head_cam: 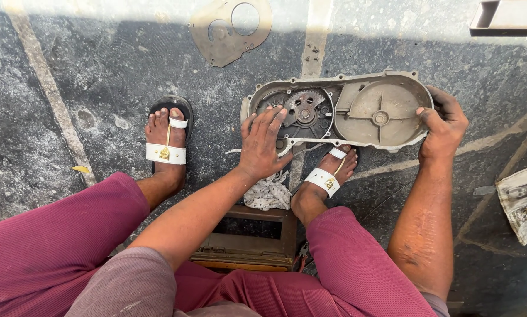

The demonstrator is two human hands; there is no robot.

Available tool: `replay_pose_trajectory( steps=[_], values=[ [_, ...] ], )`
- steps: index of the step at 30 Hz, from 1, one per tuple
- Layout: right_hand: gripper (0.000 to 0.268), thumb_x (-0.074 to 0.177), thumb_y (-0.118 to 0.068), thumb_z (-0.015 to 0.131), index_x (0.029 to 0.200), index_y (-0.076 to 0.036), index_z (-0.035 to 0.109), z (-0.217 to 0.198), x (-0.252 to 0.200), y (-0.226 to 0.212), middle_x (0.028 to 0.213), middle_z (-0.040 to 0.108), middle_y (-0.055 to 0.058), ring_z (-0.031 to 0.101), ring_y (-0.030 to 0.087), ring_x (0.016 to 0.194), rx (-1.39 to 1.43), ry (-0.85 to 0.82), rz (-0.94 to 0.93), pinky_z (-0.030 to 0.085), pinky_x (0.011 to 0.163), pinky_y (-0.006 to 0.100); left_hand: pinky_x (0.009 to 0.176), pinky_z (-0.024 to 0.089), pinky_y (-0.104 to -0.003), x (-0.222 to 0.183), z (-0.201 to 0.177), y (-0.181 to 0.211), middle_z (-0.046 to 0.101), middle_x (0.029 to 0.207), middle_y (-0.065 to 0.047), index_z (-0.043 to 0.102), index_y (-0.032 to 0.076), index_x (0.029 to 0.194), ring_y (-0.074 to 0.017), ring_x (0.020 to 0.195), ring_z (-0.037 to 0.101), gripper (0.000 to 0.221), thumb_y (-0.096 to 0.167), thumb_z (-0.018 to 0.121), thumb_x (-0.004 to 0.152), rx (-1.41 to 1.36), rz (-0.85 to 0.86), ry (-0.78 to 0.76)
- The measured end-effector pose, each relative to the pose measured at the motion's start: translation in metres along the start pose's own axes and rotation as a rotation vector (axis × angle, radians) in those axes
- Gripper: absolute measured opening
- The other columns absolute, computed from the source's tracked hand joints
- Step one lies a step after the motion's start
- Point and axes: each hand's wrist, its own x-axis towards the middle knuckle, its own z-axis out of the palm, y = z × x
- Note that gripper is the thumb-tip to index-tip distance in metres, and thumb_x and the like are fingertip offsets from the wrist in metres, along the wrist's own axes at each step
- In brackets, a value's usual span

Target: Repairing and cleaning internal motorcycle engine or transmission components.

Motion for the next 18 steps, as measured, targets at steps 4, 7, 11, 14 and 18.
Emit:
replay_pose_trajectory(
  steps=[4, 7, 11, 14, 18],
  values=[
    [0.049, 0.08, 0.0, 0.066, 0.129, 0.005, 0.069, 0.0, -0.001, 0.0, 0.119, 0.072, 0.016, 0.07, 0.024, 0.111, -0.004, -0.005, -0.005, 0.056, 0.104, 0.037, 0.124, 0.015, -0.056, -0.001, 0.0, 0.001, 0.036, 0.156, -0.015, 0.014, 0.016, 0.161, -0.0337, 0.149, 0.034, 0.115, 0.039, 0.087, 0.076, 0.003, 0.003, 0.014],
    [0.049, 0.081, 0.0, 0.066, 0.129, 0.005, 0.069, 0.0, -0.001, 0.0, 0.12, 0.072, 0.016, 0.071, 0.024, 0.111, 0.004, -0.009, -0.012, 0.056, 0.104, 0.037, 0.124, 0.014, -0.056, -0.002, 0.001, 0.001, 0.037, 0.154, -0.017, 0.015, 0.014, 0.161, -0.0337, 0.149, 0.033, 0.114, 0.039, 0.086, 0.076, 0.011, -0.005, 0.018],
    [0.049, 0.081, 0.0, 0.066, 0.13, 0.005, 0.069, 0.0, -0.003, -0.001, 0.12, 0.072, 0.016, 0.07, 0.024, 0.112, -0.003, -0.003, -0.017, 0.056, 0.104, 0.038, 0.123, 0.014, -0.057, 0.001, -0.002, 0.005, 0.043, 0.146, -0.016, 0.016, 0.011, 0.16, -0.0344, 0.148, 0.032, 0.111, 0.042, 0.084, 0.078, 0.049, -0.027, -0.022],
    [0.049, 0.08, -0.001, 0.066, 0.129, 0.005, 0.069, 0.001, -0.004, -0.002, 0.119, 0.072, 0.016, 0.07, 0.024, 0.111, -0.015, 0.01, 0.0, 0.057, 0.103, 0.038, 0.123, 0.013, -0.056, 0.004, -0.005, 0.008, 0.045, 0.144, -0.017, 0.017, 0.01, 0.16, -0.0355, 0.147, 0.031, 0.11, 0.044, 0.082, 0.079, 0.109, -0.049, -0.075],
    [0.049, 0.081, -0.001, 0.066, 0.129, 0.005, 0.069, 0.0, 0.003, 0.003, 0.119, 0.072, 0.016, 0.07, 0.025, 0.112, -0.018, 0.006, 0.011, 0.057, 0.104, 0.039, 0.122, 0.012, -0.056, 0.009, -0.012, 0.014, 0.046, 0.145, -0.018, 0.015, 0.009, 0.161, -0.0362, 0.148, 0.03, 0.111, 0.046, 0.08, 0.08, 0.15, -0.068, -0.114]
  ],
)
